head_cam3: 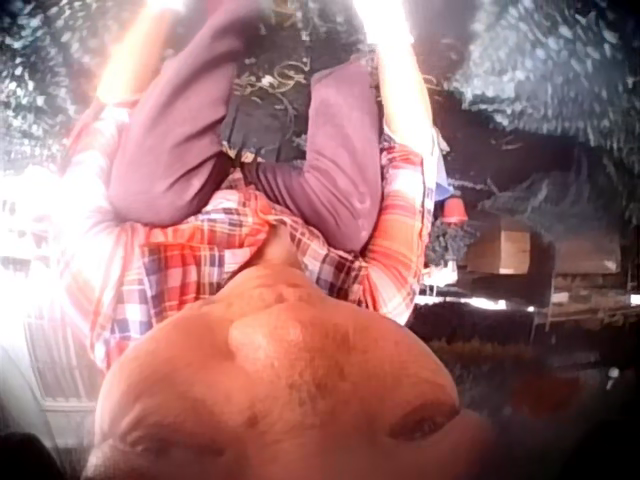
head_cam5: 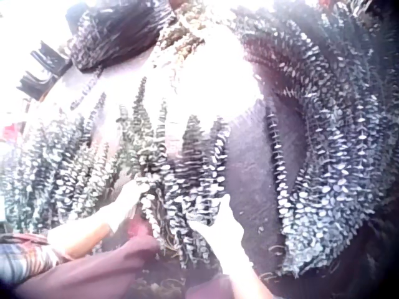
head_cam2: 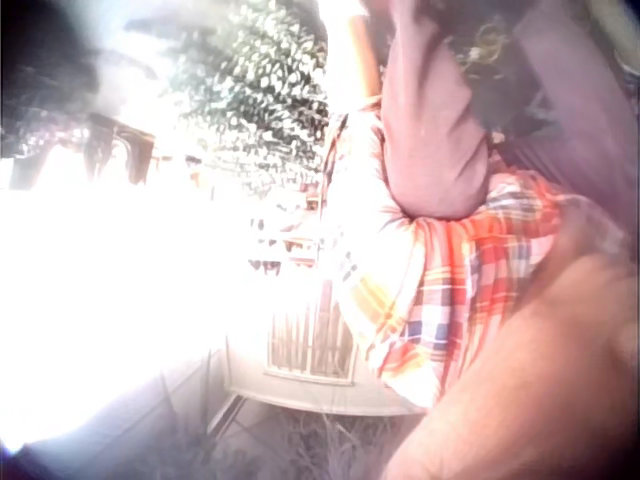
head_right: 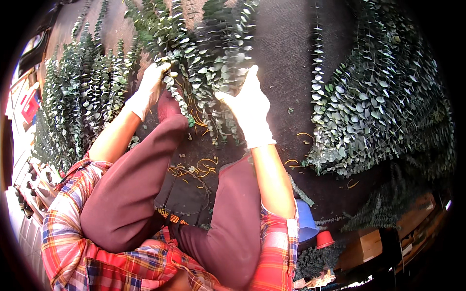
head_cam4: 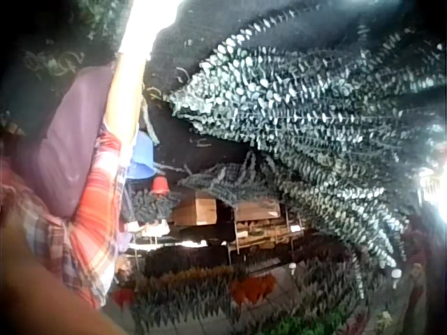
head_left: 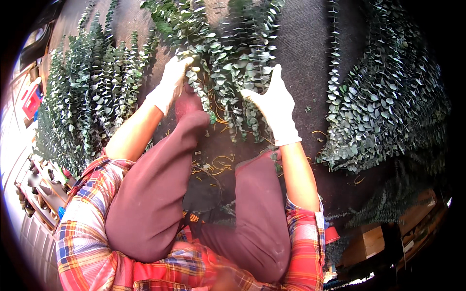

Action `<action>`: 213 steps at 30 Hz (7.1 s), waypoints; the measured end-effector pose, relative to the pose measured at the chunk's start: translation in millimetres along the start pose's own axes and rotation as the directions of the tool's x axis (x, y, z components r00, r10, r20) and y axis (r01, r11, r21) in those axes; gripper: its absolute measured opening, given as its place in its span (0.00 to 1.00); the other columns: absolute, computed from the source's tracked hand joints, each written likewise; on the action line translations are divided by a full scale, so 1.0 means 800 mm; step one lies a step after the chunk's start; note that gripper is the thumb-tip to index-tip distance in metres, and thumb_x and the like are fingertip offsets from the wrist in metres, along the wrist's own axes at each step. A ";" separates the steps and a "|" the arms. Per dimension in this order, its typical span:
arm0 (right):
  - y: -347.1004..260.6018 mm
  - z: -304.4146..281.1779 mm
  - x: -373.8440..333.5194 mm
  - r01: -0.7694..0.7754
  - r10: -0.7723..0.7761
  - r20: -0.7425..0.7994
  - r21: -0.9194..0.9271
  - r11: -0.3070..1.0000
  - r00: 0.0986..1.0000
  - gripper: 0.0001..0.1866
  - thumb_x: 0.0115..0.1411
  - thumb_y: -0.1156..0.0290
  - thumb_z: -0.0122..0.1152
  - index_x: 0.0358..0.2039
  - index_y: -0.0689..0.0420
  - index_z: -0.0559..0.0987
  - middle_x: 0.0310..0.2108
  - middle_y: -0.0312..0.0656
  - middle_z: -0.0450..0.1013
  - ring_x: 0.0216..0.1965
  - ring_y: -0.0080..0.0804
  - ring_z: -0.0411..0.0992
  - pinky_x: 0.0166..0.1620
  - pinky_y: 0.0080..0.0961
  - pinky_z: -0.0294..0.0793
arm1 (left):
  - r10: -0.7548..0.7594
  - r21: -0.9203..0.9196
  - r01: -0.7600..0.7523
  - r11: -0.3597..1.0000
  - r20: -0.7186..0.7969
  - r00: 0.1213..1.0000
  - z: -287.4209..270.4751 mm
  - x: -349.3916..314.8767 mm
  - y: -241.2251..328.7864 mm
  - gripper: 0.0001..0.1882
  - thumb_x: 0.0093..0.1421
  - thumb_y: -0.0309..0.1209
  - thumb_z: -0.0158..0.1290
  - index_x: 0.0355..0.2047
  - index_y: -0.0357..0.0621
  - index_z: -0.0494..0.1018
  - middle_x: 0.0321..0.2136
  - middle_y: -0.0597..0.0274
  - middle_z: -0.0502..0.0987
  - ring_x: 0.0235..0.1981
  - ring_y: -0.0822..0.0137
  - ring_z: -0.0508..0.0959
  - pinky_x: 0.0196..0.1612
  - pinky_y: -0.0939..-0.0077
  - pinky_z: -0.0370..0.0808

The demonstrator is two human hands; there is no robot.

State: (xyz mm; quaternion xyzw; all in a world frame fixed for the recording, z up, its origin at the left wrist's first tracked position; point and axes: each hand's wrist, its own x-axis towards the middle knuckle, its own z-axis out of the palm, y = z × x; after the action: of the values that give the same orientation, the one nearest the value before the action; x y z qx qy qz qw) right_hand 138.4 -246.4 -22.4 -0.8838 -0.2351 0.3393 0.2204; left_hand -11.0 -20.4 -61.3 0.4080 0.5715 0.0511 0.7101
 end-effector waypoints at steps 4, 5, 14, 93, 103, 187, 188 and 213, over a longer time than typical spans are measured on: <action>-0.039 0.031 0.006 0.042 -0.042 0.014 0.021 0.999 0.999 0.65 0.40 0.50 0.76 0.67 0.68 0.44 0.57 0.60 0.64 0.47 0.50 0.74 0.49 0.34 0.74 | 0.037 0.055 -0.044 0.997 0.133 0.990 0.021 -0.003 0.000 0.06 0.62 0.28 0.52 0.40 0.43 0.72 0.31 0.68 0.76 0.26 0.75 0.78 0.24 0.83 0.71; -0.045 0.038 0.009 0.023 -0.022 0.040 -0.022 0.999 0.999 0.65 0.40 0.51 0.75 0.67 0.68 0.44 0.57 0.60 0.64 0.45 0.50 0.75 0.47 0.33 0.75 | 0.055 0.013 -0.058 0.998 0.150 0.987 0.027 -0.003 -0.001 0.05 0.63 0.29 0.52 0.39 0.45 0.71 0.29 0.70 0.75 0.25 0.75 0.77 0.24 0.84 0.70; 0.004 0.028 0.022 0.012 0.005 -0.043 0.369 0.929 0.999 0.30 0.46 0.53 0.70 0.47 0.54 0.77 0.39 0.43 0.79 0.41 0.39 0.78 0.48 0.30 0.75 | 0.197 -0.009 -0.202 0.979 -0.179 0.964 -0.016 0.014 0.014 0.21 0.63 0.38 0.54 0.55 0.49 0.70 0.44 0.69 0.75 0.28 0.74 0.78 0.25 0.83 0.67; -0.021 0.084 0.042 -0.120 0.085 0.156 0.229 0.966 0.984 0.20 0.49 0.53 0.67 0.33 0.57 0.82 0.33 0.45 0.80 0.38 0.40 0.78 0.45 0.31 0.74 | 0.726 0.921 -0.380 0.084 0.205 0.656 0.111 0.096 0.076 0.54 0.36 0.47 0.72 0.58 0.35 0.56 0.55 0.37 0.63 0.57 0.43 0.66 0.58 0.56 0.67; -0.017 0.010 0.088 -0.162 0.202 0.083 0.895 0.416 0.976 0.13 0.54 0.73 0.67 0.41 0.53 0.84 0.33 0.30 0.80 0.21 0.12 0.66 0.25 0.13 0.65 | 0.489 0.526 -0.595 0.607 0.343 0.802 0.041 0.077 0.111 0.50 0.45 0.24 0.62 0.67 0.46 0.50 0.50 0.56 0.73 0.49 0.65 0.73 0.53 0.73 0.71; 0.033 -0.026 -0.153 -0.347 0.248 0.251 0.781 0.520 0.936 0.26 0.55 0.58 0.70 0.51 0.55 0.74 0.30 0.35 0.79 0.26 0.14 0.75 0.25 0.14 0.71 | -0.066 -0.033 0.201 0.979 0.883 0.466 0.157 -0.091 0.031 0.38 0.62 0.39 0.56 0.67 0.41 0.51 0.56 0.56 0.70 0.49 0.70 0.73 0.52 0.74 0.71; 0.031 -0.034 -0.146 -0.358 0.238 0.272 0.785 0.505 0.932 0.25 0.55 0.57 0.69 0.50 0.54 0.75 0.31 0.36 0.79 0.26 0.14 0.75 0.26 0.15 0.72 | -0.040 -0.082 0.258 0.963 0.900 0.434 0.154 -0.085 0.013 0.39 0.62 0.39 0.57 0.67 0.43 0.50 0.58 0.55 0.68 0.49 0.70 0.73 0.53 0.73 0.71; 0.208 -0.256 0.033 -0.143 -0.090 -0.788 -0.221 0.965 0.609 0.38 0.59 0.66 0.61 0.66 0.59 0.55 0.59 0.55 0.62 0.60 0.50 0.61 0.64 0.38 0.58 | -0.229 0.145 0.180 0.973 0.700 0.676 0.156 -0.100 0.032 0.24 0.62 0.31 0.55 0.56 0.35 0.68 0.20 0.67 0.75 0.30 0.71 0.79 0.42 0.75 0.77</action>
State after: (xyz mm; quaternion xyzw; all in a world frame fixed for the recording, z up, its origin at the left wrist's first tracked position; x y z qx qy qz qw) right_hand 343.9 -410.4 11.4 -0.9666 -0.1427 -0.1174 0.1776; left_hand 78.4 -112.1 18.1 0.3517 0.2956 -0.2085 0.8634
